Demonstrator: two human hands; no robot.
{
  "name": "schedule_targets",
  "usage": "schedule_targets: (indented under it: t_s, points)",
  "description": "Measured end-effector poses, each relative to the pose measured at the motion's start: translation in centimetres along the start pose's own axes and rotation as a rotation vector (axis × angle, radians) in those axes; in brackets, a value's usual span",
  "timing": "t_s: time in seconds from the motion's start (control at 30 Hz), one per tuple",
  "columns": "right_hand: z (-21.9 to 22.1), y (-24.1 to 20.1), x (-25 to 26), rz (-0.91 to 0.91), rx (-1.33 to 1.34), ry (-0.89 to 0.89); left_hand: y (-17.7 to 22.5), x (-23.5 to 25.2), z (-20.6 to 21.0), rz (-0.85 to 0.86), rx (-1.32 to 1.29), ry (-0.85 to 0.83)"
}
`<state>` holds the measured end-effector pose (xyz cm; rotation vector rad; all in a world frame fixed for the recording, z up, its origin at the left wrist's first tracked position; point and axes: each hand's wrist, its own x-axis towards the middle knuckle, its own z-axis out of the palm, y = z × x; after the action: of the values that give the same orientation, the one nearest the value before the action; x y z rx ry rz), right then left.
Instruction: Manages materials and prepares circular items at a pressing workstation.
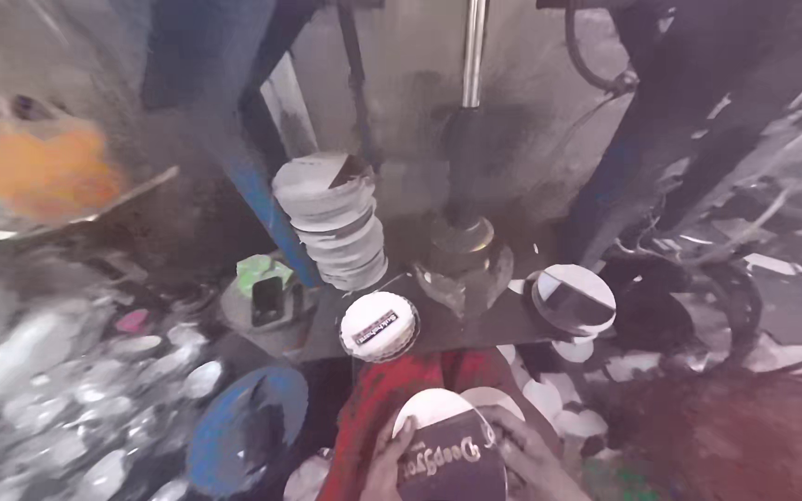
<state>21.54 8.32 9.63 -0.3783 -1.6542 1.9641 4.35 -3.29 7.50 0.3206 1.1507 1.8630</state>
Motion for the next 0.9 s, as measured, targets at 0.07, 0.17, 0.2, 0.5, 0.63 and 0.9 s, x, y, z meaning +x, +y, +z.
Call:
schedule_targets:
  t_s: [0.07, 0.17, 0.2, 0.5, 0.63, 0.9]
  points:
    - [-0.1, 1.6, 0.2, -0.01, 0.163, -0.084, 0.1, -0.3, 0.3, -0.08, -0.05, 0.034]
    - [0.4, 2.7, 0.6, -0.006, 0.307, -0.152, -2.7, 1.0, -2.8, -0.121, -0.187, -0.135]
    - [0.6, 2.7, 0.6, 0.019, 0.321, -0.124, -3.0, 1.2, -3.3, -0.103, -0.219, -0.176]
    - [0.0, -1.9, 0.6, -0.374, -0.448, 0.58, 0.8, -0.6, -0.7, -0.033, 0.114, -0.039]
    - [-1.9, -4.9, 0.1, -0.566, -0.478, 0.807, 2.0, 1.0, -2.8, 0.186, 0.185, 0.064]
    - [0.4, -1.0, -1.9, -0.324, -0.806, 0.21, 4.9, -0.2, -4.5, 0.588, 0.799, -0.341]
